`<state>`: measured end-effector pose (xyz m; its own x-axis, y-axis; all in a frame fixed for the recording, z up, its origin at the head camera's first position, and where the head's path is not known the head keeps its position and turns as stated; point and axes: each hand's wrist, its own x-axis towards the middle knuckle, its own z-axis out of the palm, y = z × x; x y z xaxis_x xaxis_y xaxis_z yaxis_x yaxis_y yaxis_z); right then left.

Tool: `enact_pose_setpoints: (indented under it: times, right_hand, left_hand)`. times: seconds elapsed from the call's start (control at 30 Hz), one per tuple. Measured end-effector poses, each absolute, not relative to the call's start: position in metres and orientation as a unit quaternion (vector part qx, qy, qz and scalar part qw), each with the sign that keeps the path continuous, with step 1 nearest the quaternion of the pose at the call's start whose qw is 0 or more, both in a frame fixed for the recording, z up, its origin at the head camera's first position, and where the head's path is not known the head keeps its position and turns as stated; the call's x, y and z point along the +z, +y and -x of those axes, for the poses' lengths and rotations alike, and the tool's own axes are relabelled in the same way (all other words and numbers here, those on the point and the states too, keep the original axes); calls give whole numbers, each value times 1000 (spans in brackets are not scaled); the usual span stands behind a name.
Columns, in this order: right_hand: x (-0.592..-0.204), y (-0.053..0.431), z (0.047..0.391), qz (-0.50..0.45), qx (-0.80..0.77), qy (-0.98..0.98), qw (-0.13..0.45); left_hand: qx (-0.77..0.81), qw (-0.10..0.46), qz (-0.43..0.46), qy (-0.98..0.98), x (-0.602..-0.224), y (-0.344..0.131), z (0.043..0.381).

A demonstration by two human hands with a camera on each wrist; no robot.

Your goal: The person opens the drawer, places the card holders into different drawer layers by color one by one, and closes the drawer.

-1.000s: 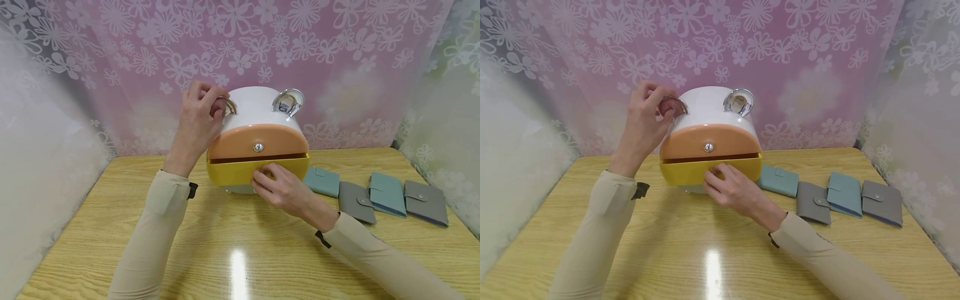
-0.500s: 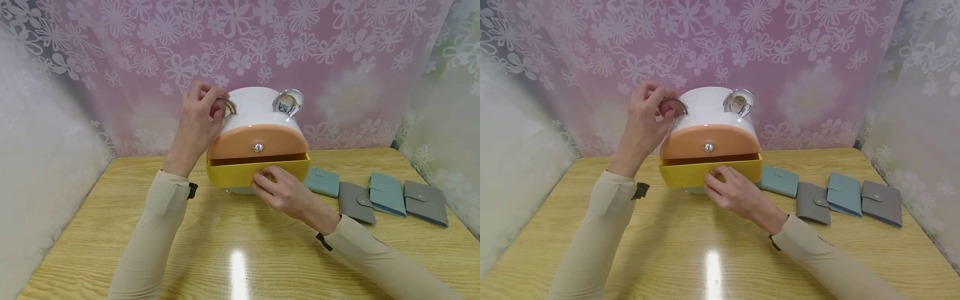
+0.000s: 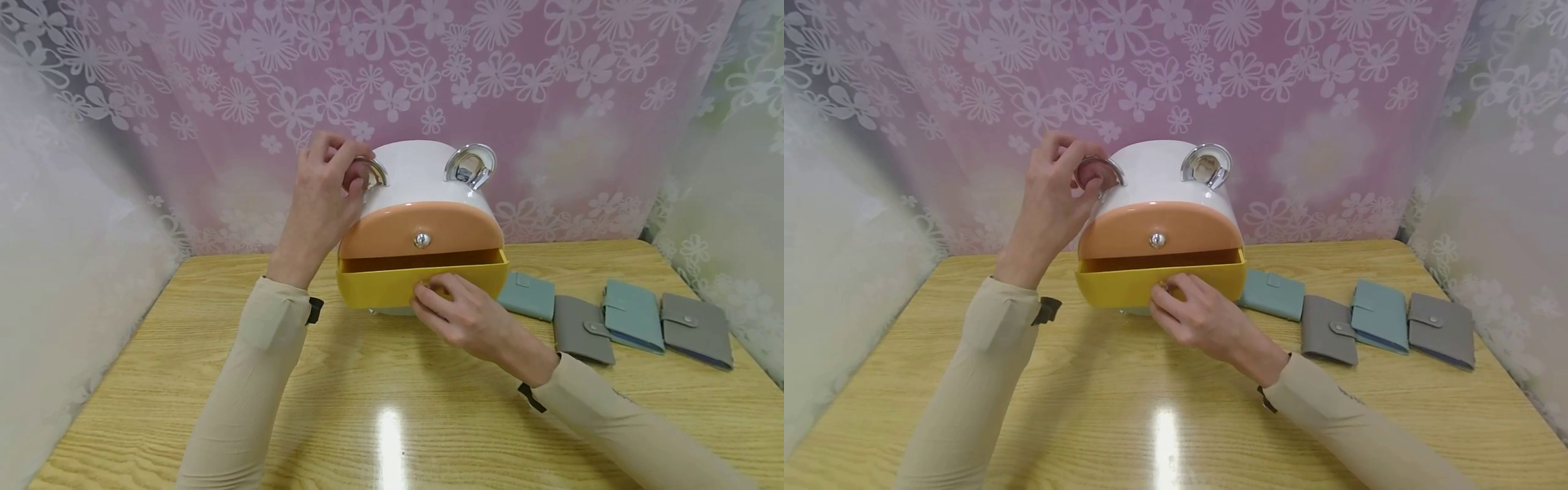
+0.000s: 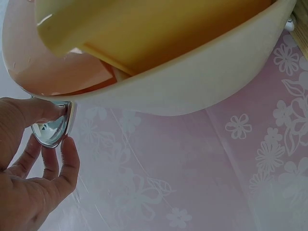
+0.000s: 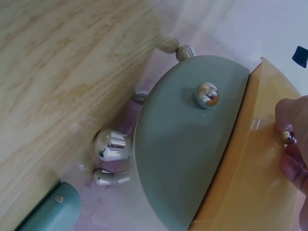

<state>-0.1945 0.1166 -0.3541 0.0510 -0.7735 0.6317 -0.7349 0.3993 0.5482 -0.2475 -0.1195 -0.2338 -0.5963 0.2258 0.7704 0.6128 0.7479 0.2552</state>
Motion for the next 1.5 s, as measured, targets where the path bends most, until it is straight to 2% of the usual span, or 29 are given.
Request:
enact_pose_setpoints:
  times: [1.5]
  right_hand:
    - [-357,118,173,-548,-15,-679,488]
  left_hand:
    - [-250,378,250,-856,-234,-120,247]
